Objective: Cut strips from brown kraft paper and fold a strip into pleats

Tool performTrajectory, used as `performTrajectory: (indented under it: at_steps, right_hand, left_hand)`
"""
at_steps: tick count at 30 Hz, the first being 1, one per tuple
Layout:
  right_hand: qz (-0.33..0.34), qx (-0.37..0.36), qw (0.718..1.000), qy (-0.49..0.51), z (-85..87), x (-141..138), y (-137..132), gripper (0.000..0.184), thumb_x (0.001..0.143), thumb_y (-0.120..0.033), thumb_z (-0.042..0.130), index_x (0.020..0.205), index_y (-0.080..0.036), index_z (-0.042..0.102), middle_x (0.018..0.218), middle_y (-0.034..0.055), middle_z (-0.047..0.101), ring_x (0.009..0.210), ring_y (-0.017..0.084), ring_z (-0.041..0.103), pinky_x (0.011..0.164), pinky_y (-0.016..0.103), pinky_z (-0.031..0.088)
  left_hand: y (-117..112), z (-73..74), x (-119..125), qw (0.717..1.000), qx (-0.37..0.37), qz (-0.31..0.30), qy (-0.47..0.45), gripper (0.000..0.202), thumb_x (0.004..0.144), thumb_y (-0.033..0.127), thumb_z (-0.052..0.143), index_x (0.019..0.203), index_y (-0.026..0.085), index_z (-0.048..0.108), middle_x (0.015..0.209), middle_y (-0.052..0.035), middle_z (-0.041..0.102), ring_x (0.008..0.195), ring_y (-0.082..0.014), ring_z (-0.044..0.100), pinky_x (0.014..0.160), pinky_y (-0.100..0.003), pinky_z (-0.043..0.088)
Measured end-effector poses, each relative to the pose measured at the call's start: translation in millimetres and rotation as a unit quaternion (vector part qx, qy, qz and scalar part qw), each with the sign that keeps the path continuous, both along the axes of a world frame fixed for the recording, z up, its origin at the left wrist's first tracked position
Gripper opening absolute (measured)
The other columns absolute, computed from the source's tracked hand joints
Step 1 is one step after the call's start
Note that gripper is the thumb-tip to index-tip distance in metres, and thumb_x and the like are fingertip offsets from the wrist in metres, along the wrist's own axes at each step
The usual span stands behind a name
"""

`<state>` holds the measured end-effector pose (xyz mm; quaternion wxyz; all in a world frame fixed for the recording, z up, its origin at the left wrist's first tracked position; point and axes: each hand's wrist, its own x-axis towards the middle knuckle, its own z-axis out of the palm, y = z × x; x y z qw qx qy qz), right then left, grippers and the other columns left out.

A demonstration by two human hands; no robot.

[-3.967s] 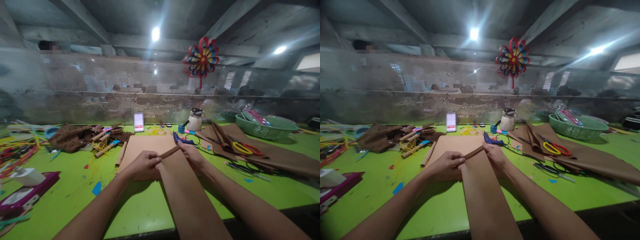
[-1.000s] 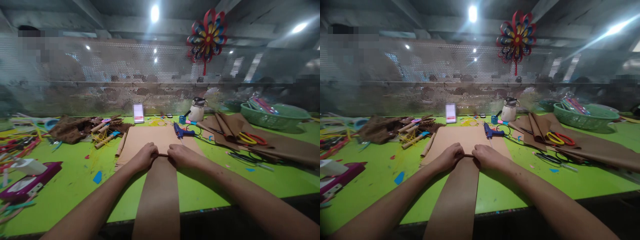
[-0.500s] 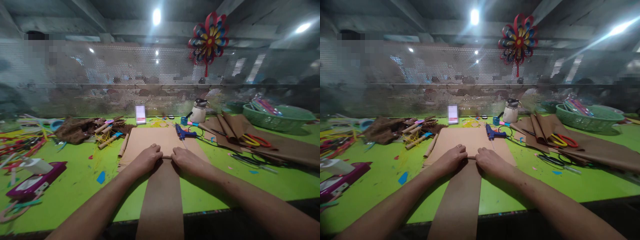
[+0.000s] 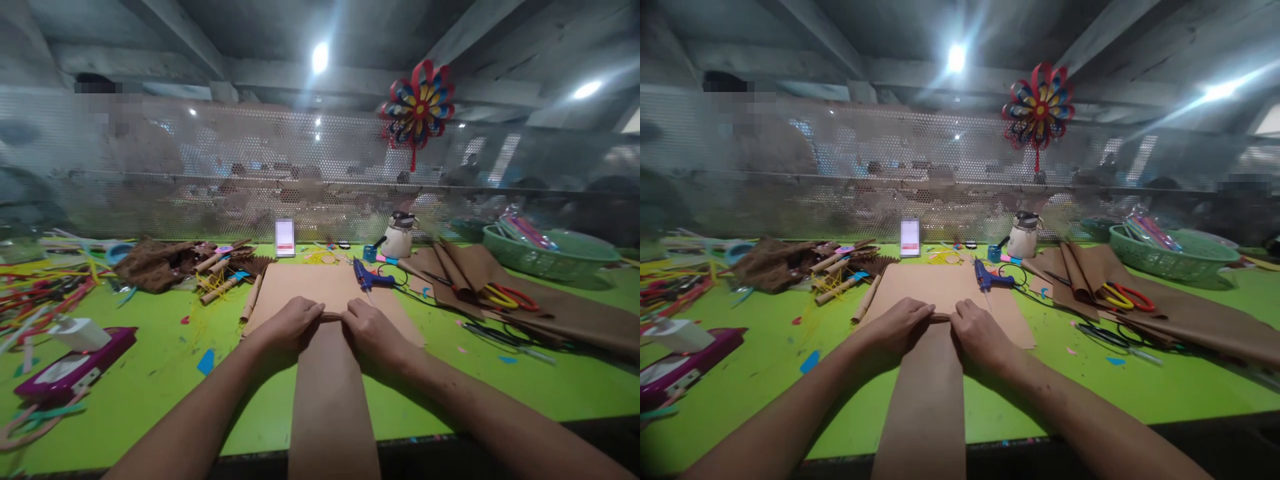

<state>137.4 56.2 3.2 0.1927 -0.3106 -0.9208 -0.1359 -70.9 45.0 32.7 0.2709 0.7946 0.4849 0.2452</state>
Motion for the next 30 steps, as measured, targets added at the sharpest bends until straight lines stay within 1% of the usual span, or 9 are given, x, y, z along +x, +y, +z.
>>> performTrajectory:
  at_steps: [3,7,11,13,15,18,22,26,30]
  right_hand:
    - [0.018,0.011,0.998,0.052,0.8,0.0,1.0,0.015,0.086,-0.008,0.044,0.078,-0.013,0.056,0.078,0.0077,0.05,0.072,0.017,0.041,0.062,0.028,0.033]
    - [0.056,0.013,0.994,0.094,-1.1,0.4,1.8,0.019,0.09,-0.012,0.039,0.081,-0.013,0.056,0.077,0.0068,0.049,0.072,0.017,0.041,0.064,0.027,0.034]
    - [0.058,-0.012,0.989,0.138,-3.6,0.2,6.0,0.021,0.09,-0.014,0.04,0.079,-0.014,0.057,0.078,0.0068,0.05,0.073,0.016,0.043,0.066,0.027,0.036]
    - [0.07,-0.066,0.976,0.194,-4.6,0.7,10.6,0.016,0.086,-0.013,0.043,0.083,-0.015,0.059,0.084,0.0074,0.051,0.078,0.016,0.046,0.067,0.027,0.039]
    - [0.079,-0.152,0.947,0.27,-4.8,1.4,16.0,0.019,0.081,-0.011,0.048,0.096,-0.016,0.059,0.093,0.008,0.053,0.083,0.016,0.049,0.067,0.026,0.042]
    - [0.046,-0.314,0.876,0.363,-2.4,1.8,22.3,0.034,0.075,-0.012,0.053,0.109,-0.017,0.057,0.098,0.0081,0.056,0.081,0.014,0.053,0.066,0.025,0.045]
    - [0.007,-0.507,0.781,0.365,1.6,-1.0,23.0,0.028,0.08,-0.034,0.054,0.099,-0.014,0.06,0.07,0.0022,0.057,0.055,0.01,0.05,0.048,0.022,0.039]
    - [-0.017,-0.538,0.758,0.368,1.3,-2.8,20.8,0.034,0.073,-0.047,0.061,0.067,-0.014,0.057,0.047,-0.0051,0.044,0.04,0.007,0.036,0.039,0.02,0.026]
    - [0.002,-0.572,0.706,0.418,1.7,-0.5,21.8,0.034,0.065,-0.046,0.068,0.065,-0.015,0.053,0.044,-0.0083,0.039,0.037,0.005,0.031,0.038,0.02,0.021]
  left_hand:
    - [-8.5,8.7,-0.8,0.994,-0.087,-0.039,-0.044,0.026,0.075,0.04,0.055,0.065,0.016,0.055,0.059,0.0007,0.043,0.056,-0.0118,0.034,0.054,-0.026,0.029]
    - [-13.4,10.3,2.8,0.973,-0.196,-0.05,-0.11,0.045,0.081,0.056,0.043,0.063,0.015,0.049,0.056,0.0025,0.037,0.051,-0.0093,0.031,0.049,-0.024,0.027]
    - [-9.5,2.7,5.2,0.93,-0.276,-0.059,-0.234,0.041,0.07,0.052,0.062,0.065,0.014,0.049,0.058,0.0041,0.038,0.052,-0.0077,0.031,0.051,-0.023,0.026]
    - [-7.5,-0.5,4.9,0.92,-0.293,-0.056,-0.255,0.039,0.069,0.048,0.065,0.065,0.013,0.049,0.057,0.0045,0.038,0.051,-0.0072,0.03,0.05,-0.023,0.024]
    - [-6.5,-2.2,3.9,0.921,-0.295,-0.048,-0.252,0.037,0.07,0.047,0.064,0.065,0.013,0.049,0.056,0.005,0.037,0.049,-0.0069,0.029,0.049,-0.023,0.021]
    - [-6.0,-2.3,2.2,0.942,-0.265,-0.031,-0.205,0.034,0.074,0.046,0.06,0.066,0.014,0.05,0.054,0.0058,0.034,0.047,-0.0068,0.025,0.048,-0.023,0.019]
    - [-4.6,-1.1,1.9,0.978,-0.175,-0.039,-0.11,0.034,0.08,0.046,0.053,0.07,0.013,0.054,0.057,0.0041,0.037,0.05,-0.0077,0.027,0.048,-0.023,0.022]
    - [-3.5,-0.2,3.8,0.991,-0.113,-0.058,-0.053,0.038,0.083,0.048,0.047,0.075,0.012,0.057,0.063,0.001,0.045,0.053,-0.0089,0.034,0.05,-0.022,0.027]
    - [-3.5,-1.3,5.5,0.993,-0.095,-0.069,-0.027,0.039,0.085,0.048,0.043,0.089,0.013,0.06,0.067,-0.0013,0.051,0.057,-0.0108,0.043,0.052,-0.022,0.033]
